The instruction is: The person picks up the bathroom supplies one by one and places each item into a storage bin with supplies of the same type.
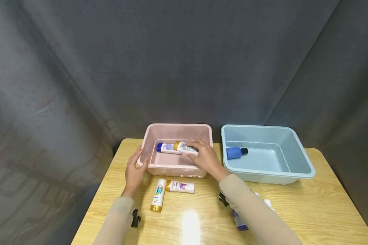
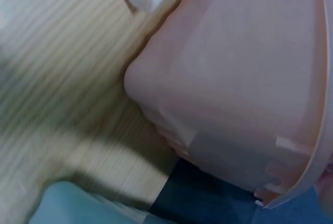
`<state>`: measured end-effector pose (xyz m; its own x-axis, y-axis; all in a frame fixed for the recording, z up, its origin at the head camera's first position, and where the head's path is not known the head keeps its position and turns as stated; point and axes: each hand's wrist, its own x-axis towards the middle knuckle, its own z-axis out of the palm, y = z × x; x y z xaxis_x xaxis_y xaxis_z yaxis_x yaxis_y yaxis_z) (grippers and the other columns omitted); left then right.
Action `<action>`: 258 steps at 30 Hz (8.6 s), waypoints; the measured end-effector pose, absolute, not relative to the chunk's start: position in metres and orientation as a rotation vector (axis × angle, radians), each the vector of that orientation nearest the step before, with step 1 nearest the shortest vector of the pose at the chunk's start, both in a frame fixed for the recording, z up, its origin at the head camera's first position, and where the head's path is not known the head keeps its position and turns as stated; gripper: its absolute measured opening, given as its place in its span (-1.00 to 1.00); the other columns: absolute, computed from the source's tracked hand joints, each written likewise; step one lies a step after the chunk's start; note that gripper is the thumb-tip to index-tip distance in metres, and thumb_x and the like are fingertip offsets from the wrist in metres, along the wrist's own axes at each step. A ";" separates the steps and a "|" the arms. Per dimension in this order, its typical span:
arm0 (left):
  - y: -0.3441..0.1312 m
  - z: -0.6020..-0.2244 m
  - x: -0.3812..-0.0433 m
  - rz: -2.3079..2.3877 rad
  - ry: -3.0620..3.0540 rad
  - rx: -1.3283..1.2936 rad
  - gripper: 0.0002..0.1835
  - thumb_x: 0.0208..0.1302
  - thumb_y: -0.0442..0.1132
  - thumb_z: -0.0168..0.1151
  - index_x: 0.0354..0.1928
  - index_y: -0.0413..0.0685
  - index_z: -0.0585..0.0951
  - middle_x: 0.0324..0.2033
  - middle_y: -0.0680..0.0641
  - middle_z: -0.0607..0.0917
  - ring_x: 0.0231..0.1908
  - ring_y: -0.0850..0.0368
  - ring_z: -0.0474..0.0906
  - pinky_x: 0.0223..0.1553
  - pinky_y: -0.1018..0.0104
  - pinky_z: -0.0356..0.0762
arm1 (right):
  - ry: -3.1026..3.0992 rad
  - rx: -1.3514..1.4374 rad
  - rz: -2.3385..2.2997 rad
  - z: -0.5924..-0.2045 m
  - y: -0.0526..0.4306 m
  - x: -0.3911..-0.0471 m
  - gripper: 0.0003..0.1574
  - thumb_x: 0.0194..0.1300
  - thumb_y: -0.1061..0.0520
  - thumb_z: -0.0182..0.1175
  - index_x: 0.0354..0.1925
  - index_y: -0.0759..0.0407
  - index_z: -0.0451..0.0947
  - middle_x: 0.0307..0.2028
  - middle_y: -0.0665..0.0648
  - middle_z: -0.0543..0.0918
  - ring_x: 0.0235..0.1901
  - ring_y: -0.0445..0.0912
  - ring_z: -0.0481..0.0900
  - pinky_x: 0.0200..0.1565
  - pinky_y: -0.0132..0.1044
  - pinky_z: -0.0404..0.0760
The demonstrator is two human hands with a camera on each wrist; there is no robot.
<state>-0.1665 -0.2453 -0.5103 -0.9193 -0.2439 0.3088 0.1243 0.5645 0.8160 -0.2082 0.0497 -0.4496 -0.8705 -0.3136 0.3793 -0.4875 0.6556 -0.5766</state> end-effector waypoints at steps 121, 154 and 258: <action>-0.241 -0.513 -0.165 -1.372 -2.360 0.118 -0.51 0.36 -0.26 0.25 0.33 0.05 0.51 0.40 0.12 0.38 0.39 -0.02 0.24 0.42 -0.04 0.11 | -2.477 0.600 1.103 -0.439 0.049 -0.202 -0.82 0.32 0.22 0.26 -0.12 0.12 0.71 -0.19 0.05 0.69 -0.18 0.00 0.64 -0.11 -0.14 0.62; -0.241 -0.514 -0.164 -1.360 -2.357 0.101 -0.50 0.36 -0.25 0.25 0.33 0.04 0.51 0.40 0.09 0.39 0.39 -0.06 0.25 0.40 -0.08 0.14 | -2.352 0.722 1.210 -0.432 0.043 -0.159 -0.78 0.27 0.26 0.31 -0.09 0.12 0.68 -0.24 -0.03 0.69 -0.31 -0.19 0.58 -0.25 -0.22 0.68; -0.240 -0.517 -0.164 -1.374 -2.321 0.098 -0.52 0.35 -0.28 0.25 0.31 0.01 0.53 0.39 0.09 0.40 0.39 -0.02 0.25 0.42 -0.01 0.12 | -2.842 0.777 1.197 -0.561 0.039 -0.127 -0.41 0.18 0.07 0.42 0.20 0.03 0.58 0.21 0.06 0.58 0.26 0.07 0.46 0.30 0.06 0.38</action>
